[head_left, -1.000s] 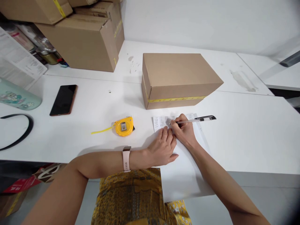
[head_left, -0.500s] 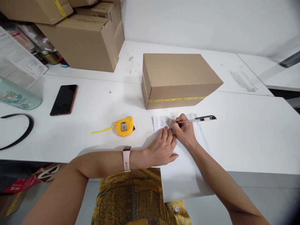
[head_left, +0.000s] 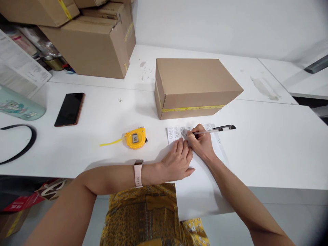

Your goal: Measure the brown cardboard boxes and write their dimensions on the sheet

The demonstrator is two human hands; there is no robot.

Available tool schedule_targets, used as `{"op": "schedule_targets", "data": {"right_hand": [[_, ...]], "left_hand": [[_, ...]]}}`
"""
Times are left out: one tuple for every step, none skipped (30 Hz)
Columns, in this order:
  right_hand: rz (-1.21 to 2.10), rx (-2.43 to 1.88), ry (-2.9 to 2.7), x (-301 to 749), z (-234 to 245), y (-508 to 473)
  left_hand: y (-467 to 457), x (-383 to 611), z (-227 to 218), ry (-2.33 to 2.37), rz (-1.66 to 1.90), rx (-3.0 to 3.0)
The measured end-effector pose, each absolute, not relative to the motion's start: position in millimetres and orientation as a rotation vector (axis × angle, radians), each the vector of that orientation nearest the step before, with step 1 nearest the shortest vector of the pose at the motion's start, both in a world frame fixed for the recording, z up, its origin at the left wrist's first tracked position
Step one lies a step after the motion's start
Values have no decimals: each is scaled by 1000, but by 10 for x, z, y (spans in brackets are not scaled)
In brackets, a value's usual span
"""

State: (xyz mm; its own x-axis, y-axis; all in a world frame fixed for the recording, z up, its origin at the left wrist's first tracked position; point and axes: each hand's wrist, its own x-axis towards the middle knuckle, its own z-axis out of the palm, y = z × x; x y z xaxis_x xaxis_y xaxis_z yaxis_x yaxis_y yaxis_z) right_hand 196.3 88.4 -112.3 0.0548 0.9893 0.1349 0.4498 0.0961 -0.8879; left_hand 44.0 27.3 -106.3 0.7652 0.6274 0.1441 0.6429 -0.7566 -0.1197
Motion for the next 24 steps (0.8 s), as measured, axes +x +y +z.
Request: {"op": "schedule_targets", "data": {"right_hand": [[803,-1479,-1523,1962,-1122,885],[806,-1479,-1522,1961,-1122,885],[808,-1479,-1519,1959,-1122,886],[809,-1482,-1517,1956,-1123,886],[806,-1485,-1516,1954,-1124,887],[802,-1488,-1516,1952,-1126,887],[795,-1490,-1514,1951,-1128,887],[790,-1489,-1514,1952,-1129,886],[788,-1486,-1516,1954,-1130,886],[790,-1483,-1516,1957,-1131,886],[794,-1482,-1516,1961,-1131,885],[800,-1482,-1516,1965,-1131,885],[804,-1485,-1517,1969,-1130,885],[806,-1489,-1518,1972,-1129,885],[804,-1493,-1517,1974,-1128,885],[803,-1496,-1516,1975,-1128,885],[803,-1498,-1515,1975,-1128,885],[805,-1500,-1513,1974,-1130,885],[807,-1501,-1509,1973,-1132,886],[808,-1501,-1505,1972,-1135,888],[808,-1501,-1499,1972,-1139,890],[803,-1501,-1492,1972,-1141,892],[795,-1500,-1487,1973,-1143,895],[787,-1498,-1486,1974,-1143,897]], "left_hand": [[272,440,-1064,-1011,-145,-2794],[272,439,-1065,-1008,-149,-2791],[271,439,-1065,-1006,-153,-2787],[271,439,-1065,-1005,-155,-2783],[270,438,-1064,-1005,-157,-2780],[270,438,-1064,-1004,-158,-2779],[269,438,-1063,-1006,-159,-2780],[269,438,-1063,-1007,-158,-2783],[270,439,-1064,-1009,-157,-2787],[270,439,-1064,-1009,-157,-2790],[271,439,-1064,-1009,-156,-2793],[272,440,-1064,-1010,-156,-2795],[273,440,-1064,-1011,-156,-2797],[274,440,-1065,-1013,-156,-2798],[275,440,-1065,-1015,-155,-2801],[275,440,-1066,-1018,-154,-2803],[276,441,-1067,-1020,-152,-2805],[276,441,-1068,-1020,-152,-2804],[277,441,-1069,-1020,-151,-2801],[277,441,-1070,-1018,-152,-2797],[277,441,-1071,-1017,-152,-2794],[278,441,-1072,-1016,-153,-2790],[278,441,-1072,-1015,-154,-2787],[277,441,-1073,-1015,-154,-2785]]}}
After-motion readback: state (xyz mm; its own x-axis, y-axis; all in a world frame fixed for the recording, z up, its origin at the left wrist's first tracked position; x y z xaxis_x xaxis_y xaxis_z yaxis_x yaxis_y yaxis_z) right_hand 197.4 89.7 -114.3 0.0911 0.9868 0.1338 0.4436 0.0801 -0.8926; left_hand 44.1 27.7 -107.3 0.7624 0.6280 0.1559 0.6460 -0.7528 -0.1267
